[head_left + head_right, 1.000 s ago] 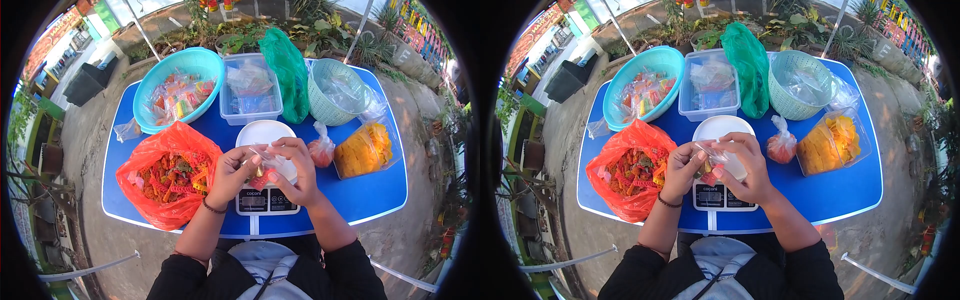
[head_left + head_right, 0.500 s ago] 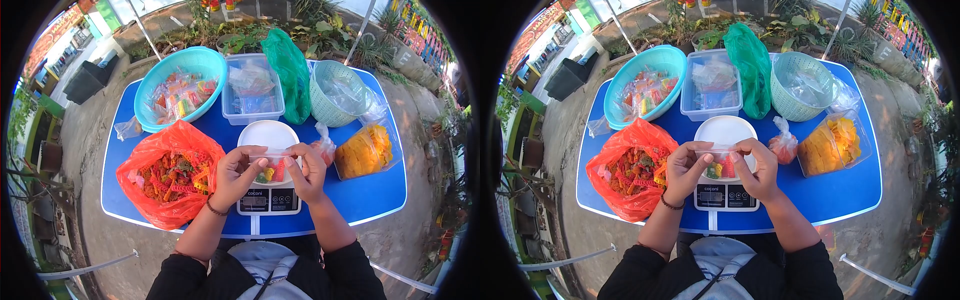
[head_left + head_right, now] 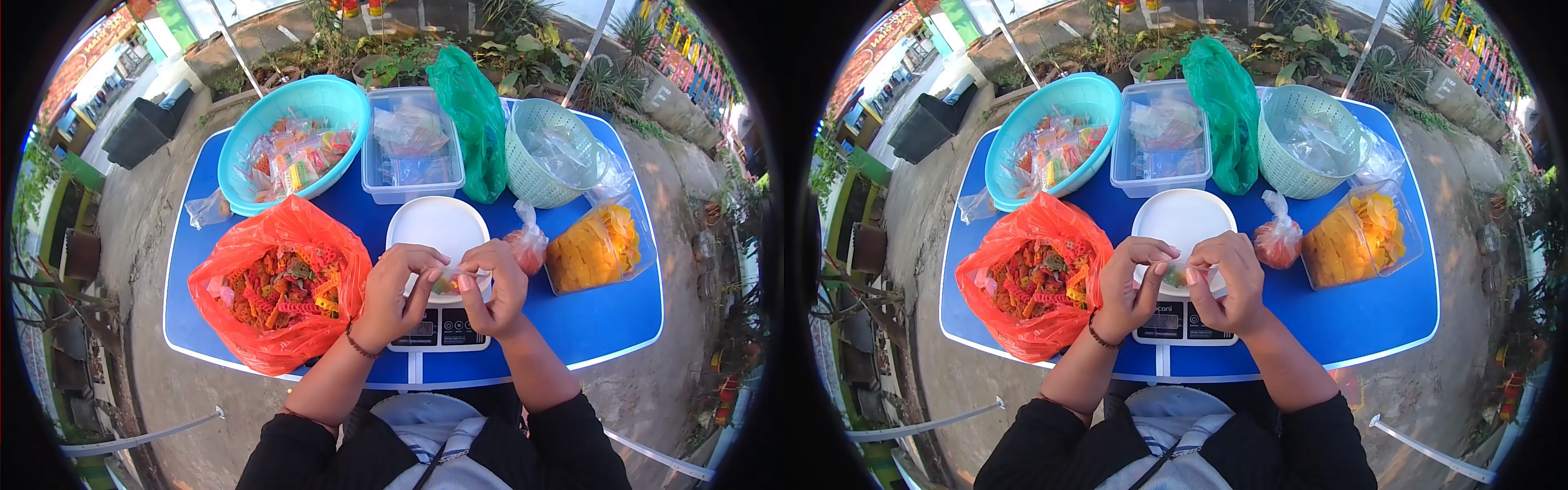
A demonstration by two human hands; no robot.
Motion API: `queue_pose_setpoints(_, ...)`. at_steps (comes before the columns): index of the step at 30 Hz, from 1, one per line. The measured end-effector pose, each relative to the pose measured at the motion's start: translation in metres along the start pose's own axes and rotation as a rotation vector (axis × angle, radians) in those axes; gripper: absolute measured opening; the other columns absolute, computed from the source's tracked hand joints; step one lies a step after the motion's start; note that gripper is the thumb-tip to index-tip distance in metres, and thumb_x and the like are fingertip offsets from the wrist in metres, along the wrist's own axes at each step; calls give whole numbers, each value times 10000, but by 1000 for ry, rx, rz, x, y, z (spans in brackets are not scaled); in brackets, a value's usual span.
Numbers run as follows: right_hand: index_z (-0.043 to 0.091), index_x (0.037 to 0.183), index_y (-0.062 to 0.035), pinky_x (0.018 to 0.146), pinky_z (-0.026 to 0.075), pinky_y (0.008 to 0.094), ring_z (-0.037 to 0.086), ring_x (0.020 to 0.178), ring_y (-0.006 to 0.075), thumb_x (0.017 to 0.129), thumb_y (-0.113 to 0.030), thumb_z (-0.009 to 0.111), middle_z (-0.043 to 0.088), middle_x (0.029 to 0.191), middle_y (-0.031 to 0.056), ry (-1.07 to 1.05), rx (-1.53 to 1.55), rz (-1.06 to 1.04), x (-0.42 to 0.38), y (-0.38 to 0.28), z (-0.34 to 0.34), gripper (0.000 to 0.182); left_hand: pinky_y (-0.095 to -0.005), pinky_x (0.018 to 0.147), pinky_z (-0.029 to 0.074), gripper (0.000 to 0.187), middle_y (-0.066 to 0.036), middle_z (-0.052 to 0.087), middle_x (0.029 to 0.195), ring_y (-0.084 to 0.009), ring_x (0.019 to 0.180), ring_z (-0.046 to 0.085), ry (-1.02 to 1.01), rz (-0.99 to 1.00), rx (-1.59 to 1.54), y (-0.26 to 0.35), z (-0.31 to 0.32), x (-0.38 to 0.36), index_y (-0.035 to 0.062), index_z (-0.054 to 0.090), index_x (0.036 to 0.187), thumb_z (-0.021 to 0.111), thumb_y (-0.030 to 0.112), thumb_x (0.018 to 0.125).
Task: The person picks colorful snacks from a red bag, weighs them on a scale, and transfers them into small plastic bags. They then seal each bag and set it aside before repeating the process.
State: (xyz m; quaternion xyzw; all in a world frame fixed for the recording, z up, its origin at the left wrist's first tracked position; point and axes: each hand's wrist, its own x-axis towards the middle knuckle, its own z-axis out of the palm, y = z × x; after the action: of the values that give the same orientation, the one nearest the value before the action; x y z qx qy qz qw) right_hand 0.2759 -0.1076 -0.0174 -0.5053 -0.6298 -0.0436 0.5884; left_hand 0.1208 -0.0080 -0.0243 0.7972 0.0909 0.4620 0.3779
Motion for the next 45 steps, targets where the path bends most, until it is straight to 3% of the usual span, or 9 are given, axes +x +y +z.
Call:
queue_pose_setpoints(4, 617, 887, -38, 668, 411, 348, 573, 697, 225, 815, -10, 669, 652, 807, 77, 11, -7, -22, -3, 1, 3, 93, -351, 862, 528, 103, -158, 730, 1010, -264, 911, 709, -20, 91, 83, -1, 0, -1, 24, 600, 1036, 648, -6, 949)
queue_pose_setpoints(10, 609, 876, -35, 669, 417, 342, 570, 693, 226, 819, -14, 672, 649, 809, 81, 42, -2, -23, -5, 1, 4, 88, -331, 874, 516, 88, -173, 719, 1046, -210, 942, 688, -33, -89, -113, -2, -3, -6, 4, 589, 1032, 609, 80, 991)
queue_pose_setpoints(13, 605, 869, -29, 668, 422, 342, 570, 692, 230, 824, -14, 670, 648, 810, 87, 65, 52, 42, -6, 2, 3, 80, -343, 820, 516, 63, -146, 708, 987, -241, 883, 684, 42, -70, -72, -6, -3, -7, 5, 629, 1005, 637, 48, 959)
queue_pose_setpoints(16, 605, 867, -20, 673, 433, 341, 576, 698, 235, 828, -9, 665, 649, 812, 98, 46, 90, 73, -6, 4, 0, 72, -313, 895, 497, 107, -169, 672, 1070, -182, 972, 643, 63, -100, -122, -4, -5, -9, -9, 563, 1047, 553, 97, 1032)
queue_pose_setpoints(25, 615, 875, -7, 699, 464, 338, 604, 732, 246, 828, 8, 658, 657, 822, 112, 37, 105, 92, -6, 4, 1, 66, -278, 883, 491, 157, -126, 648, 1055, -137, 969, 615, 73, -256, -313, -4, -1, -13, -4, 531, 1096, 556, 149, 1073)
queue_pose_setpoints(31, 630, 886, -15, 722, 467, 349, 610, 740, 250, 831, 7, 661, 673, 838, 113, 8, 93, 66, -2, 2, 0, 67, -265, 828, 506, 171, -116, 659, 1000, -130, 888, 628, 38, -160, -124, -7, -3, -11, -12, 535, 1063, 584, 151, 1067)
queue_pose_setpoints(34, 626, 880, -20, 716, 455, 357, 604, 736, 252, 837, -5, 660, 673, 840, 111, -15, 76, 52, -2, 1, 2, 57, -286, 785, 527, 86, -107, 700, 947, -176, 836, 673, 119, -192, -166, -7, 1, -13, -9, 600, 1008, 651, 60, 1005)
queue_pose_setpoints(40, 608, 876, -14, 685, 444, 356, 583, 711, 252, 837, -4, 651, 652, 823, 107, -57, 16, -11, 1, 1, 3, 58, -295, 813, 521, 79, -103, 697, 957, -171, 855, 665, 103, -213, -150, -6, 1, -14, -7, 601, 1014, 638, 64, 1011)
queue_pose_setpoints(45, 597, 885, -3, 682, 454, 336, 578, 717, 234, 858, -1, 630, 637, 816, 110, -47, 29, -4, -1, 2, 1, 43, -298, 827, 522, 128, -106, 697, 985, -166, 872, 661, 34, -203, -327, -2, -2, -8, -17, 612, 1066, 627, 99, 1013)
